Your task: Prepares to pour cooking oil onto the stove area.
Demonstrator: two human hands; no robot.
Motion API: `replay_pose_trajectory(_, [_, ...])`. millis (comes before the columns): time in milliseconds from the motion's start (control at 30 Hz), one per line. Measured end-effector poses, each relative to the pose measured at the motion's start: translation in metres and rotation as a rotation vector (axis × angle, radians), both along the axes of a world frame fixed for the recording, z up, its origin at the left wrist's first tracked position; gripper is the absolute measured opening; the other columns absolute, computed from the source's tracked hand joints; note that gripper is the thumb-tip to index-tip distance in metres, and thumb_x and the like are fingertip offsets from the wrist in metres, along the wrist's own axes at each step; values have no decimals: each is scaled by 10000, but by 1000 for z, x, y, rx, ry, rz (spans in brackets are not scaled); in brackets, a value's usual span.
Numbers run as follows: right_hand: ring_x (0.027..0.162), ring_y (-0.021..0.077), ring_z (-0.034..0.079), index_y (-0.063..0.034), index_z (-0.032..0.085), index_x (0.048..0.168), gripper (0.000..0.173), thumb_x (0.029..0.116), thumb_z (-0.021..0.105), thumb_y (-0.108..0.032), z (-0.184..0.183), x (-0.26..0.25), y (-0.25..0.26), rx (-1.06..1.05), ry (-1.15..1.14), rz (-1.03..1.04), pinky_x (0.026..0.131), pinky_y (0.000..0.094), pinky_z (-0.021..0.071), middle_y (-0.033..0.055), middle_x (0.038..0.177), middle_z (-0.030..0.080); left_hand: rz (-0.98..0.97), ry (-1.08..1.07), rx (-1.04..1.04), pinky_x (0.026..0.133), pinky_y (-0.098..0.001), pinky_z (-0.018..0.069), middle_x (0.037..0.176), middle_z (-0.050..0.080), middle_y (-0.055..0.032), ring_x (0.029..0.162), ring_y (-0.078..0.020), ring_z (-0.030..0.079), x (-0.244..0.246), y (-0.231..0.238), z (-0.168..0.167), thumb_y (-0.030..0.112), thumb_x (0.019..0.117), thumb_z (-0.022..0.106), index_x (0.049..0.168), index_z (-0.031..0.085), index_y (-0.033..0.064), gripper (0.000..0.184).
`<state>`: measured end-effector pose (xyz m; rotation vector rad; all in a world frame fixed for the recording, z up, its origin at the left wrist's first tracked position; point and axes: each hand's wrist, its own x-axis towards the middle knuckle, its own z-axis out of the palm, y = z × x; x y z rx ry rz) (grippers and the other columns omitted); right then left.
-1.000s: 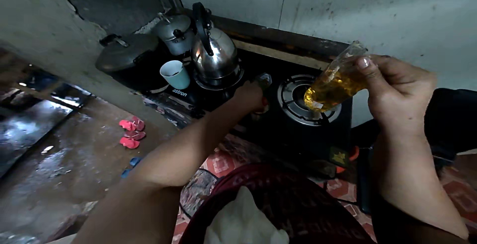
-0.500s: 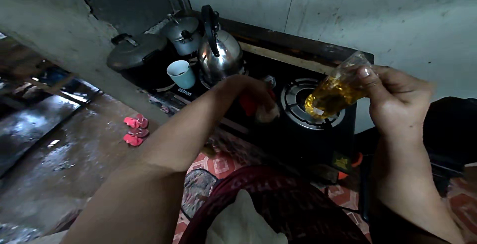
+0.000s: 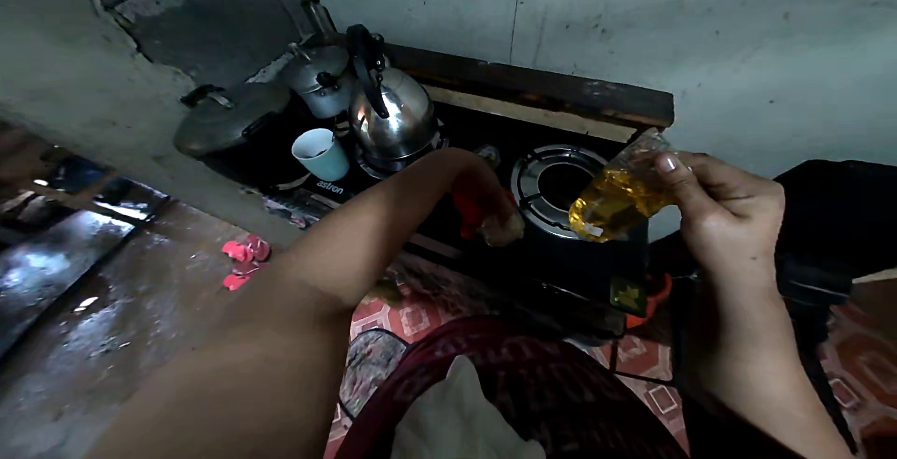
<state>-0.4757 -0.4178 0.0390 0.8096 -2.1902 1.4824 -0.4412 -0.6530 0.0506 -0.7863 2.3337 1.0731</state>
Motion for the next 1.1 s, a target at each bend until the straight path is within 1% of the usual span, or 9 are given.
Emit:
replay_pose_trajectory(67, [917, -30, 694, -33, 738, 1067, 228, 1040, 589, -203, 0, 0, 3, 4, 3, -9, 854, 186, 585, -28, 1028, 749, -338, -185, 7, 628, -305, 543, 830, 632, -78, 676, -150, 610, -18, -27, 9, 218, 1013, 648, 1154, 656, 21, 243])
replay_pose_trajectory(133, [911, -29, 695, -36, 737, 1074, 231, 1041, 588, -210, 0, 0, 4, 10, 2, -12, 846, 187, 587, -33, 1026, 748, -592, -328, -54, 725, -363, 547, 897, 687, -79, 767, -168, 645, -40, -46, 13, 305, 973, 697, 1146, 702, 69, 293])
replay_pose_trajectory(200, [902, -28, 698, -39, 734, 1072, 228, 1042, 591, -214, -1, 0, 4, 8, -5, -5, 837, 191, 593, -39, 1016, 748, -663, -341, -88, 867, -443, 517, 1045, 699, -121, 948, -230, 651, -44, -51, 13, 318, 965, 704, 1198, 704, 78, 335])
replay_pose_trajectory(333, [900, -11, 706, -35, 734, 1085, 236, 1047, 577, -206, -1, 1, 1, 7, -17, 27, 830, 203, 602, -28, 1019, 752, -709, -248, -86, 924, -514, 498, 1129, 678, -189, 1029, -300, 641, -37, -49, 0, 292, 1023, 625, 1270, 655, 19, 369])
replay_pose_trajectory(533, [915, -2, 706, -39, 738, 1090, 241, 1046, 574, -210, -1, 2, 5, 19, -29, 25, 845, 217, 599, -19, 1024, 755, -588, 1, 65, 826, -409, 544, 1085, 666, -137, 902, -194, 635, -27, -81, 40, 198, 1060, 547, 1360, 584, 51, 336])
replay_pose_trajectory(633, [923, 0, 707, -38, 732, 1083, 228, 1046, 571, -196, 0, 3, 6, -4, -19, 40, 847, 219, 602, -26, 1036, 751, -438, 159, 61, 742, -325, 549, 968, 664, -69, 814, -128, 632, -25, -110, 55, 226, 1047, 561, 1200, 641, 72, 232])
replay_pose_trajectory(767, [914, -11, 703, -42, 735, 1074, 222, 1042, 574, -192, -4, 5, 7, -19, -11, 46, 843, 206, 597, -34, 1028, 752, -351, 218, -81, 956, -504, 505, 1165, 661, -202, 1040, -287, 647, -19, -139, 32, 219, 1038, 599, 1295, 612, 9, 332])
replay_pose_trajectory(967, [881, -55, 684, -41, 734, 1048, 213, 1036, 579, -186, -11, 6, 4, 1, -21, 28, 826, 167, 580, -63, 982, 744, -224, 281, -134, 1005, -600, 484, 1214, 659, -247, 1132, -391, 640, -2, -164, -59, 240, 976, 715, 1301, 617, 5, 413])
replay_pose_trajectory(1100, [907, -43, 689, -42, 737, 1069, 231, 1040, 575, -204, -11, 4, 3, 16, -33, 38, 850, 180, 581, -49, 1002, 748, -268, 251, -307, 1011, -656, 461, 1234, 660, -247, 1182, -421, 622, 1, -165, -47, 417, 974, 697, 1285, 660, 66, 470])
